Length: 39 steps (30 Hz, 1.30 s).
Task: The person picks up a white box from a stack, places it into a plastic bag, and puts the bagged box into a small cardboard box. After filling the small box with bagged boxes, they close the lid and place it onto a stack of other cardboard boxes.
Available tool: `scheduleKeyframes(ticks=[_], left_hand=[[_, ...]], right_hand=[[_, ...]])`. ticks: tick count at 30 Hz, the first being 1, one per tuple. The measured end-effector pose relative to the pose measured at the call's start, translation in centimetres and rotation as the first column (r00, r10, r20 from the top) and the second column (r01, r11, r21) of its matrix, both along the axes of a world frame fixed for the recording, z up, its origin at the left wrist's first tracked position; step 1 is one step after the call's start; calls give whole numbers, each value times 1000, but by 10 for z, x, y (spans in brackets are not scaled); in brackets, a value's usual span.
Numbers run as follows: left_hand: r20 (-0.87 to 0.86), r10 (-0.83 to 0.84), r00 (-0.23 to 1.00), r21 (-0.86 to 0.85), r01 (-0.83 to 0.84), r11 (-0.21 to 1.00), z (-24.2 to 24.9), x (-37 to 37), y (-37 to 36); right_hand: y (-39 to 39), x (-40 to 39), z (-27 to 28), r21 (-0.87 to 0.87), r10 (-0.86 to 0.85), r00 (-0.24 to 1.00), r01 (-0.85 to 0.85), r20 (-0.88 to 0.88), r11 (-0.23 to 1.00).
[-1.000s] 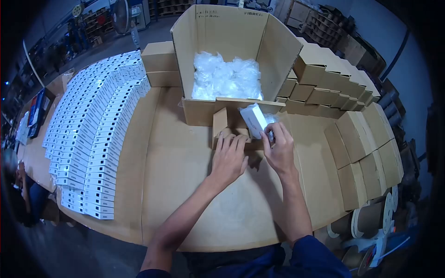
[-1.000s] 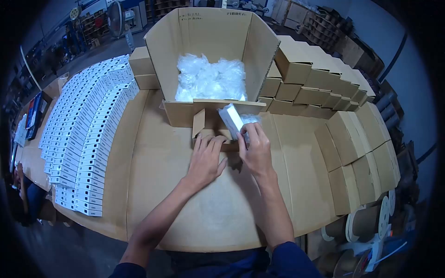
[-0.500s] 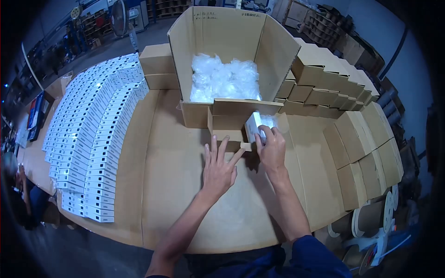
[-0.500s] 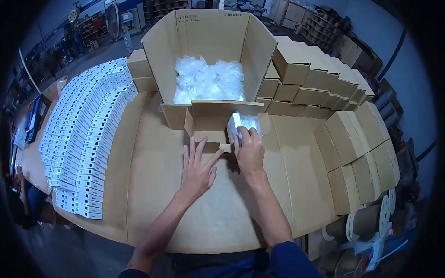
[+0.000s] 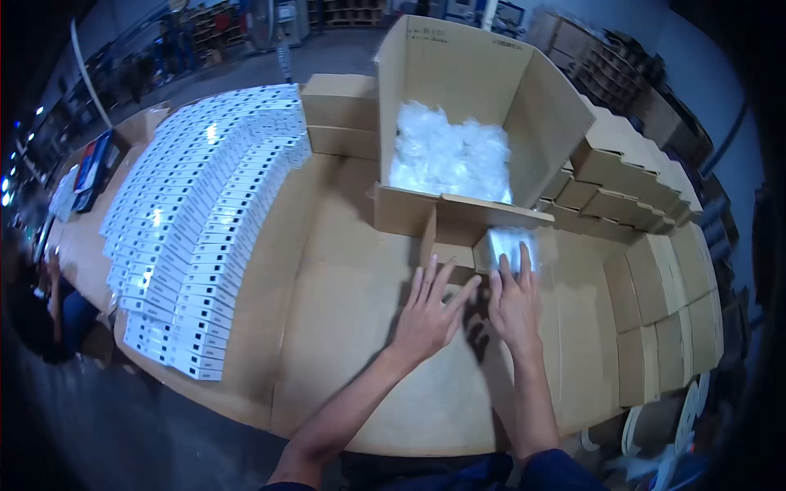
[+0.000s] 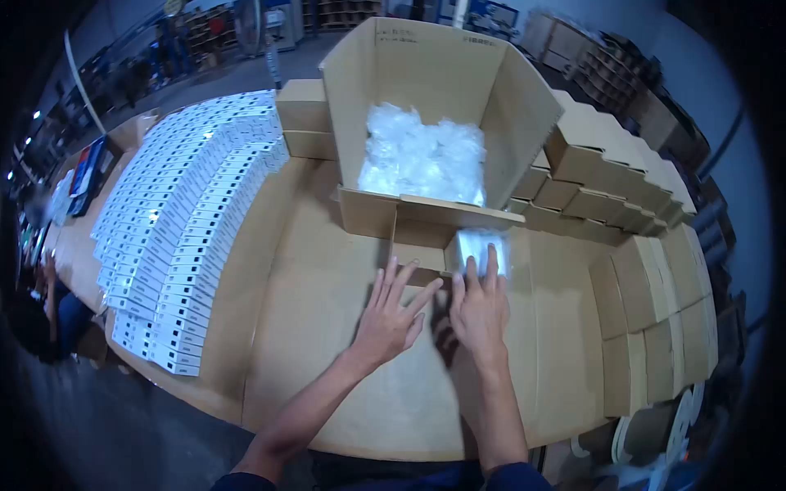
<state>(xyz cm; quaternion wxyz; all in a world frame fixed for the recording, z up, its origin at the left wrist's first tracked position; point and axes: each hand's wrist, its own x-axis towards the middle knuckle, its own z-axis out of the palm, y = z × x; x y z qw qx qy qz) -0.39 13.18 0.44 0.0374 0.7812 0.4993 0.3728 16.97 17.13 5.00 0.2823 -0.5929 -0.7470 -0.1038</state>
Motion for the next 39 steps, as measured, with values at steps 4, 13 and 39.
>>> scheduleKeyframes(ticks=[4, 13, 39], left_hand=[[52, 91, 994, 78, -95, 992, 26, -67, -5], [-5, 403, 915, 262, -387, 884, 88, -310, 128], [-95, 492, 866, 390, -422, 819, 83, -377, 188]], right_hand=[[-15, -35, 17, 167, 198, 956, -164, -217, 972], [106, -268, 36, 124, 636, 484, -729, -601, 673], [243, -385, 53, 106, 695, 518, -759, -499, 642]])
